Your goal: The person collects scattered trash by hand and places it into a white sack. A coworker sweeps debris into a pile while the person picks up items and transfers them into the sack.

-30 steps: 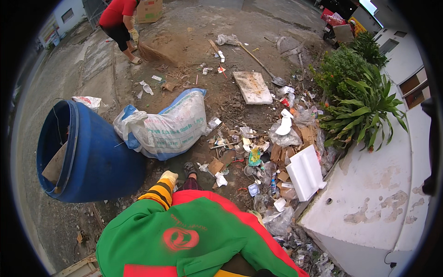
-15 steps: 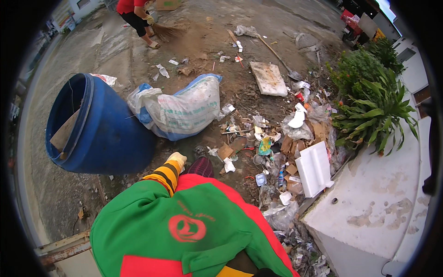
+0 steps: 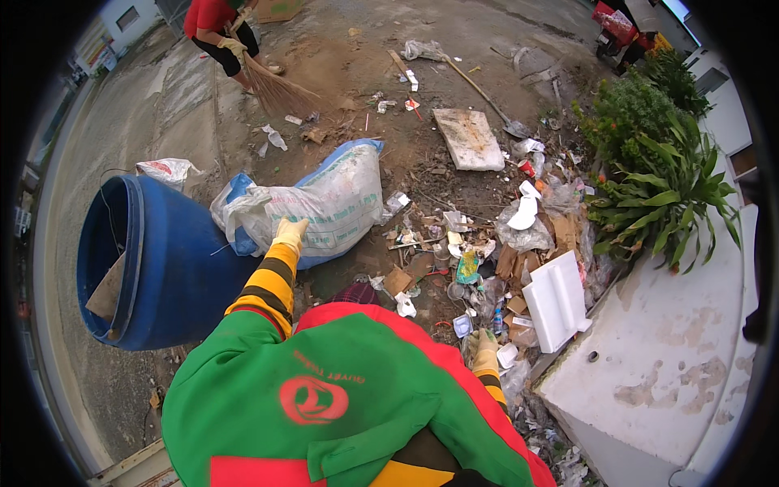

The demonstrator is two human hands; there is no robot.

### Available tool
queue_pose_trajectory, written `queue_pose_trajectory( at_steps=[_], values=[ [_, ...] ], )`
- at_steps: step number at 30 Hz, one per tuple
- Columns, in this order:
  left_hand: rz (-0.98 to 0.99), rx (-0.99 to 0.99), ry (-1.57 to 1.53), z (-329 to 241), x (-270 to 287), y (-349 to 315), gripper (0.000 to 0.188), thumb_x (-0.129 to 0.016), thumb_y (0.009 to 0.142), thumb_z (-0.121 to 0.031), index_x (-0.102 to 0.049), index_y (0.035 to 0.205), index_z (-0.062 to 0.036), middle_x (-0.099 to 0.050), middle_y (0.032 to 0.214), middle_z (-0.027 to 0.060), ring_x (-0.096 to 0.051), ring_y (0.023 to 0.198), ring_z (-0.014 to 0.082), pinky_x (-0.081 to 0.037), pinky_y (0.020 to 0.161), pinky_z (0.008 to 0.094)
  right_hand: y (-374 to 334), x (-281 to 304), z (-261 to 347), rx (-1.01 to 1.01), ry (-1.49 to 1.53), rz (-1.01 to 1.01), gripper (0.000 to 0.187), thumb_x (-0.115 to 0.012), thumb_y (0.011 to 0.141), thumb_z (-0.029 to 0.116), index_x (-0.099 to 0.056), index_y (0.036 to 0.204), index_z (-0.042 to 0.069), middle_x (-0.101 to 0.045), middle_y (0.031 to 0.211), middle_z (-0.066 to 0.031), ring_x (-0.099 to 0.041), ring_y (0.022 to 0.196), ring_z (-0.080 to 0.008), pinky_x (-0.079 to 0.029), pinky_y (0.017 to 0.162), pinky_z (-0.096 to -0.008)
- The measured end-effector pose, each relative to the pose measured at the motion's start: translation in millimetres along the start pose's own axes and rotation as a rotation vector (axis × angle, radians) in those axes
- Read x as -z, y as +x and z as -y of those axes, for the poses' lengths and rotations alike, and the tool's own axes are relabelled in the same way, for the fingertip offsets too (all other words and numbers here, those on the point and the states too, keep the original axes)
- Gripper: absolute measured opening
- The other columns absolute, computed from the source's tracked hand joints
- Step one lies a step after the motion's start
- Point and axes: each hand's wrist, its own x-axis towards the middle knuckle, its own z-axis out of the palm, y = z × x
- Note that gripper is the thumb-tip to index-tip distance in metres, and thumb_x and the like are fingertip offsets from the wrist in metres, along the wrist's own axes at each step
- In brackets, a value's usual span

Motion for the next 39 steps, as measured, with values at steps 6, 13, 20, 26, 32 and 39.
queue_pose_trajectory(
  at_steps=[6, 13, 20, 26, 32, 39],
  values=[
    [0.059, -0.102, 0.011, -90, -38, 81, 0.080, -0.067, 0.072, -0.034, -0.036, 0.137, 0.0002, -0.048, 0.130, 0.0261, -0.048, 0.121, 0.0352, -0.038, 0.100, 0.0358, 19, -26, -6, -0.220, -0.077, -0.059, 0.013, -0.057, 0.090, 0.024, -0.060, 0.085, 0.012, -0.060, 0.069, 0.0003, -0.060, 0.054, -0.0144, -0.042, 0.040, -0.0286],
    [0.123, -0.147, 0.081, -158, -94, 128, 0.078, -0.068, 0.072, -0.035, -0.040, 0.135, 0.0010, -0.048, 0.130, 0.0265, -0.047, 0.122, 0.0351, -0.037, 0.101, 0.0347, 30, -28, -34, -0.339, -0.021, -0.025, 0.013, -0.059, 0.088, 0.023, -0.060, 0.082, 0.012, -0.057, 0.061, -0.0003, -0.058, 0.052, -0.0137, -0.040, 0.040, -0.0265],
    [0.002, -0.020, 0.106, -209, -125, 217, 0.070, -0.062, 0.075, -0.037, -0.045, 0.131, 0.0028, -0.050, 0.127, 0.0271, -0.050, 0.119, 0.0360, -0.040, 0.098, 0.0356, 139, -103, 113, -0.363, -0.009, -0.088, 0.011, -0.059, 0.088, 0.022, -0.061, 0.084, 0.012, -0.058, 0.063, -0.0003, -0.057, 0.052, -0.0133, -0.040, 0.041, -0.0257],
    [0.218, 0.280, 0.298, -191, -138, 266, 0.062, -0.057, 0.075, -0.037, -0.053, 0.117, 0.0080, -0.054, 0.118, 0.0301, -0.053, 0.114, 0.0385, -0.042, 0.094, 0.0388, 250, -201, 314, -0.166, -0.095, -0.021, 0.011, -0.059, 0.088, 0.022, -0.061, 0.086, 0.012, -0.058, 0.065, -0.0003, -0.056, 0.052, -0.0130, -0.040, 0.042, -0.0250],
    [-0.084, 0.424, 0.102, -195, -164, 269, 0.060, -0.059, 0.072, -0.039, -0.059, 0.110, 0.0076, -0.057, 0.113, 0.0303, -0.056, 0.109, 0.0390, -0.043, 0.092, 0.0407, 360, -378, 522, 0.162, -0.552, 0.188, 0.022, -0.062, 0.086, 0.022, -0.060, 0.103, 0.008, -0.064, 0.081, -0.0022, -0.062, 0.062, -0.0114, -0.041, 0.046, -0.0233],
    [0.549, 0.512, 0.585, -227, -182, 355, 0.046, -0.062, 0.077, -0.032, -0.061, 0.116, -0.0079, -0.056, 0.123, 0.0174, -0.052, 0.116, 0.0314, -0.041, 0.098, 0.0398, 417, -612, 673, 0.309, -0.439, 0.439, 0.030, -0.056, 0.091, 0.022, -0.054, 0.119, 0.011, -0.065, 0.098, -0.0030, -0.066, 0.081, -0.0163, -0.048, 0.065, -0.0283]
  ],
)
